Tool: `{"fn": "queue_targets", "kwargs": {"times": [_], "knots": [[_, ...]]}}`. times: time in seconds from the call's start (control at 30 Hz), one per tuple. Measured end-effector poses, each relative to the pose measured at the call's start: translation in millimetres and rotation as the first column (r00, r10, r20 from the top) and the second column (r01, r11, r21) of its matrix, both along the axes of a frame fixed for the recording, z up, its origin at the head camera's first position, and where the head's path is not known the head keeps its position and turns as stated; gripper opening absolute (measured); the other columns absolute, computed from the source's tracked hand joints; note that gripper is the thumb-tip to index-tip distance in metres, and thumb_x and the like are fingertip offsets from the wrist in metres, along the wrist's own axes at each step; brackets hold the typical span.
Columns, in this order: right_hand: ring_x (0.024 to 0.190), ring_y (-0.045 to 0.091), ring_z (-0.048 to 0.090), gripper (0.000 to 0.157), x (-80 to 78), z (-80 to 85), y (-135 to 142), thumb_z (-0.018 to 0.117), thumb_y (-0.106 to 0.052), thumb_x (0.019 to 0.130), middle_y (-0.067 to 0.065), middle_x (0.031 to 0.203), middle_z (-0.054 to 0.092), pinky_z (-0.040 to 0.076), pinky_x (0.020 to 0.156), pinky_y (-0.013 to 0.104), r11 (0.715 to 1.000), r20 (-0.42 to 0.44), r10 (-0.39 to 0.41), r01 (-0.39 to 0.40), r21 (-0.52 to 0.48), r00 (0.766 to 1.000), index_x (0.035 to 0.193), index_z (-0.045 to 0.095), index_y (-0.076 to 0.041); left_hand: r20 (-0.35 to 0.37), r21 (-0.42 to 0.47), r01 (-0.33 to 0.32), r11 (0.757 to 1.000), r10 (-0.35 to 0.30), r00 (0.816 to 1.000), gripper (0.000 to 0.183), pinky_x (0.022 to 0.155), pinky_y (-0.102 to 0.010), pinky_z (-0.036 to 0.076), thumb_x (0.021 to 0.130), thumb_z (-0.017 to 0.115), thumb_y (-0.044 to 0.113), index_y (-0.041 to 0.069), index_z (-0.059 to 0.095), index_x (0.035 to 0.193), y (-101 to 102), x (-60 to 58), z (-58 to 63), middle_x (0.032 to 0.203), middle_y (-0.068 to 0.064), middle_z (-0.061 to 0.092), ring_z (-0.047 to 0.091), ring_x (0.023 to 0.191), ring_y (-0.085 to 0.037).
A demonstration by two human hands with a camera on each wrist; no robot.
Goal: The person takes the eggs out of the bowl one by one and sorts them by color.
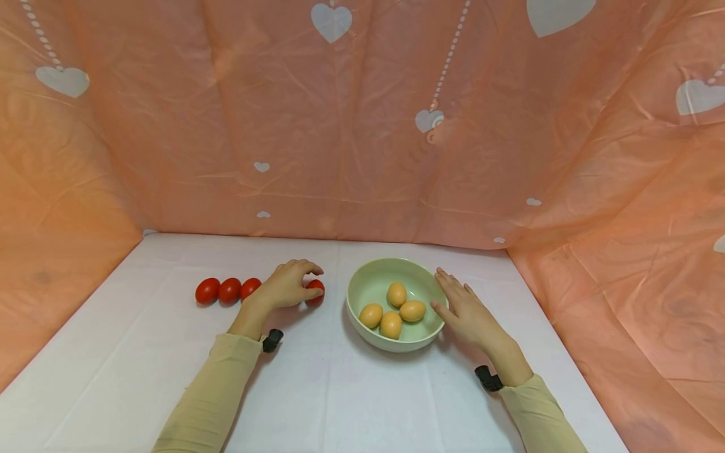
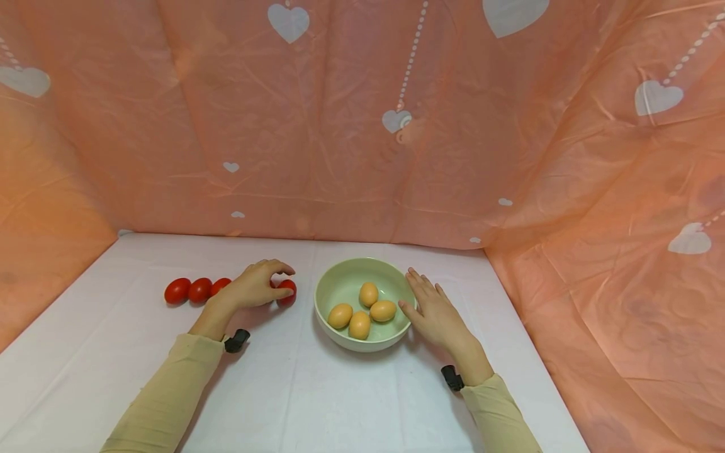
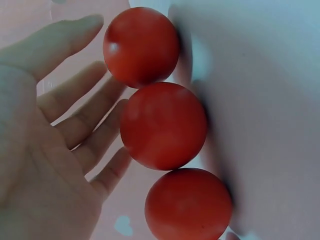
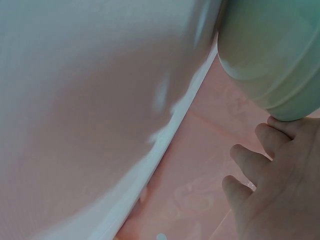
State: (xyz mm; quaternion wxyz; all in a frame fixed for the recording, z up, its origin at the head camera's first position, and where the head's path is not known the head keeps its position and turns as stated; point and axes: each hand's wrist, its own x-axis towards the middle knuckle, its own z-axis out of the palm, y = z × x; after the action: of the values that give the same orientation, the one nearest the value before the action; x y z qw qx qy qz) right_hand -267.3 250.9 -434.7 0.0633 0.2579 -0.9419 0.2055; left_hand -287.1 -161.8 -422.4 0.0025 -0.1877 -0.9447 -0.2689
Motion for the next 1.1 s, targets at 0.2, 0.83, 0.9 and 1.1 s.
{"fn": "queue_targets", "kwargs": {"times": [0.2, 0.83, 0.9, 1.1], "knots": [[0.151, 0.047, 0.030, 0.069, -1.0, -1.7, 0, 0.054, -0.034, 0.108, 0.019, 0.168, 0.028, 0.019, 0.121, 0.067, 1.000, 0.000, 0.002, -0.002, 0.000, 1.000, 0.161, 0.030, 0.003, -0.100, 0.071, 0.012, 0.997, -0.005, 0.995, 0.040, 0.102, -0.051, 0.051, 0.096, 0.073, 0.021, 0.004, 0.067, 0.132, 5, -1.3, 1.5, 0.126, -0.010, 0.069, 0.063, 0.116, -0.031], [0.151, 0.047, 0.030, 0.069, -0.5, -0.7, 0, 0.054, -0.034, 0.108, 0.019, 0.168, 0.028, 0.019, 0.121, 0.067, 1.000, 0.003, -0.002, 0.002, -0.007, 1.000, 0.161, 0.030, 0.003, -0.300, 0.187, 0.183, 0.965, -0.121, 0.946, 0.031, 0.089, -0.041, 0.054, 0.098, 0.070, 0.013, 0.007, 0.068, 0.129, 60, -1.7, 16.4, 0.119, -0.004, 0.068, 0.064, 0.102, -0.021], [0.151, 0.047, 0.030, 0.069, -0.5, -0.8, 0, 0.054, -0.034, 0.108, 0.018, 0.168, 0.028, 0.019, 0.121, 0.067, 1.000, 0.003, -0.002, 0.002, -0.007, 1.000, 0.161, 0.030, 0.003, -0.299, 0.195, 0.206, 0.959, -0.142, 0.944, 0.031, 0.088, -0.040, 0.055, 0.099, 0.070, 0.013, 0.006, 0.068, 0.129, 66, -2.7, 16.5, 0.120, -0.004, 0.068, 0.063, 0.102, -0.020], [0.152, 0.047, 0.029, 0.069, -0.4, -1.3, 1, 0.053, -0.035, 0.108, 0.018, 0.169, 0.027, 0.019, 0.121, 0.067, 1.000, 0.004, -0.002, 0.002, -0.008, 1.000, 0.161, 0.030, 0.003, -0.297, 0.190, 0.277, 0.942, -0.213, 0.931, 0.030, 0.085, -0.036, 0.056, 0.099, 0.070, 0.012, 0.004, 0.067, 0.128, 86, -5.6, 18.8, 0.121, -0.006, 0.068, 0.064, 0.102, -0.022]]}}
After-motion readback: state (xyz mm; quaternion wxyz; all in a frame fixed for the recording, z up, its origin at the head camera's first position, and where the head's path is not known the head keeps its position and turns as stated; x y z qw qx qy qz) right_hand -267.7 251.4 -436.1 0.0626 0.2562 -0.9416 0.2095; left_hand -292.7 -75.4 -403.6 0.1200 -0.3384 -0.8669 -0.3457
